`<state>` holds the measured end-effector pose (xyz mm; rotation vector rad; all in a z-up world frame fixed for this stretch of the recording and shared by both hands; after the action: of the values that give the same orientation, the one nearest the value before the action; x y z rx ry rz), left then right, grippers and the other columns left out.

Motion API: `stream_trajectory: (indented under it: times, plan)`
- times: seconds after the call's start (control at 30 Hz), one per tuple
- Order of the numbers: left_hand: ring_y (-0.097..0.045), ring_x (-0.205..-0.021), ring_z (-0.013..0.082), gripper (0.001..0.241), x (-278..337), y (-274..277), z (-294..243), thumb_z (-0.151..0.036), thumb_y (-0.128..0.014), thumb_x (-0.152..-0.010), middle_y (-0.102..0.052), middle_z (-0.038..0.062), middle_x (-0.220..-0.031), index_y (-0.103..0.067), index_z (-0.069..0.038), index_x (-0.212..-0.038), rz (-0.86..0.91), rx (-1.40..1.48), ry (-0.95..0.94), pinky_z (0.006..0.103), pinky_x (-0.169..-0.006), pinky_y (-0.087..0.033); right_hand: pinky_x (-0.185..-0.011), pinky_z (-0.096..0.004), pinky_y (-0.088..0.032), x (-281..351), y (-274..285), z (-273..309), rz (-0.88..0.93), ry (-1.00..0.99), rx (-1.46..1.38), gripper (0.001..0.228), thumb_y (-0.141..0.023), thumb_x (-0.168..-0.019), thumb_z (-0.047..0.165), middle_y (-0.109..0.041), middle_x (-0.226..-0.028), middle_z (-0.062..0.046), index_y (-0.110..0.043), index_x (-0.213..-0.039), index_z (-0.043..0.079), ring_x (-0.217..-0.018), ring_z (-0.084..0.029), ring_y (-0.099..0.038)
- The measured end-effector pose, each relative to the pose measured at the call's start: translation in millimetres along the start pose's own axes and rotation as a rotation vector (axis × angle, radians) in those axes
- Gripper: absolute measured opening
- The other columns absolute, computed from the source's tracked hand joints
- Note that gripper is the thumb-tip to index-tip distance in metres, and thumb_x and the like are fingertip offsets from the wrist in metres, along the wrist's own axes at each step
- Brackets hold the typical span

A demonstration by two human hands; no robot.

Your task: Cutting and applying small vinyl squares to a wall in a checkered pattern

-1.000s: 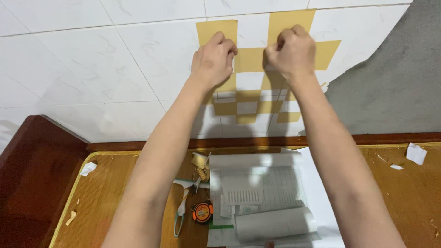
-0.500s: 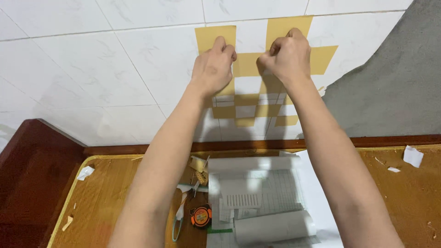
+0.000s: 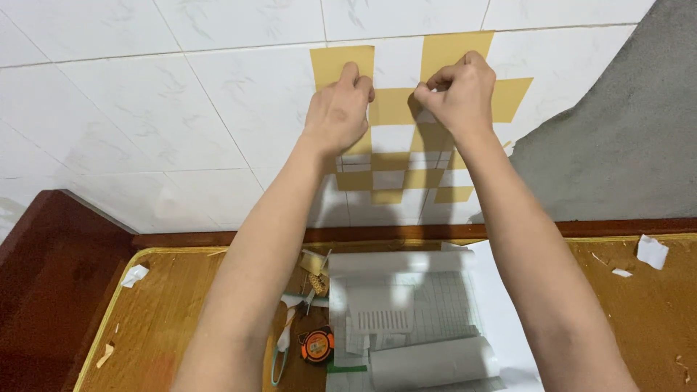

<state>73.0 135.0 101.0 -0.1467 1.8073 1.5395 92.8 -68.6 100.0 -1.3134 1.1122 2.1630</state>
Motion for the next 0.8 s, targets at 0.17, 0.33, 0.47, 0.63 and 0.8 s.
stream_trajectory:
  times: [0.17, 0.33, 0.47, 0.63, 0.8]
  plan:
    - [-0.065, -0.073, 0.0359, 0.02, 1, 4, 0, 0.002, -0.06, -0.078, -0.053, 0.013, -0.102, -0.064, -0.007, -0.095, -0.051, 0.035, -0.011, 0.0484, -0.066, -0.055, -0.048, -0.028, -0.046, -2, -2, 12, -0.035, -0.024, 0.01, 0.012, -0.087, -0.068, 0.013, -0.047, -0.074, -0.007, -0.079, -0.07, 0.003, -0.057, -0.017, -0.045]
    - [-0.065, -0.077, 0.0357, 0.021, 1, 0, 2, 0.002, -0.062, -0.076, -0.053, 0.012, -0.104, -0.064, -0.01, -0.094, 0.021, 0.02, 0.038, 0.0496, -0.07, -0.055, -0.046, -0.029, -0.043, 1, -8, 11, -0.038, -0.022, 0.068, 0.014, -0.084, -0.07, 0.012, -0.046, -0.074, -0.006, -0.074, -0.064, 0.004, -0.057, -0.017, -0.044]
    - [-0.064, -0.074, 0.0369, 0.021, 1, 4, 1, 0.004, -0.061, -0.074, -0.051, 0.013, -0.103, -0.061, -0.009, -0.09, 0.029, 0.04, 0.03, 0.0494, -0.07, -0.055, -0.051, -0.031, -0.046, 3, -2, -4, -0.121, 0.016, 0.084, 0.005, -0.077, -0.069, 0.004, -0.046, -0.073, -0.008, -0.074, -0.068, 0.0, -0.058, -0.019, -0.044]
    - [-0.063, -0.071, 0.0376, 0.013, 2, 4, -2, 0.001, -0.057, -0.082, -0.052, 0.015, -0.102, -0.062, -0.006, -0.092, -0.011, 0.061, 0.023, 0.0498, -0.067, -0.053, -0.054, -0.027, -0.043, 5, 4, 9, -0.034, -0.002, -0.031, 0.014, -0.085, -0.074, 0.015, -0.045, -0.077, -0.004, -0.077, -0.071, 0.004, -0.066, -0.016, -0.044]
    - [-0.063, -0.069, 0.034, 0.012, 1, 2, -3, 0.002, -0.058, -0.082, -0.051, 0.015, -0.1, -0.06, -0.005, -0.091, 0.01, 0.024, 0.013, 0.0473, -0.065, -0.054, -0.057, -0.028, -0.04, 6, -3, 1, -0.046, 0.041, -0.019, 0.014, -0.088, -0.074, 0.017, -0.039, -0.069, -0.001, -0.08, -0.07, 0.006, -0.078, -0.018, -0.04]
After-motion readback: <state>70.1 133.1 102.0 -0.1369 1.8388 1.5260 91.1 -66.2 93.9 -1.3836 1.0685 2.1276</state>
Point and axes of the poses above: each hand's wrist, its own x-axis away from the middle knuckle, its own y-axis out of the back of the hand, z = x × y, the point moved 6 cm from there along -x, towards the middle knuckle
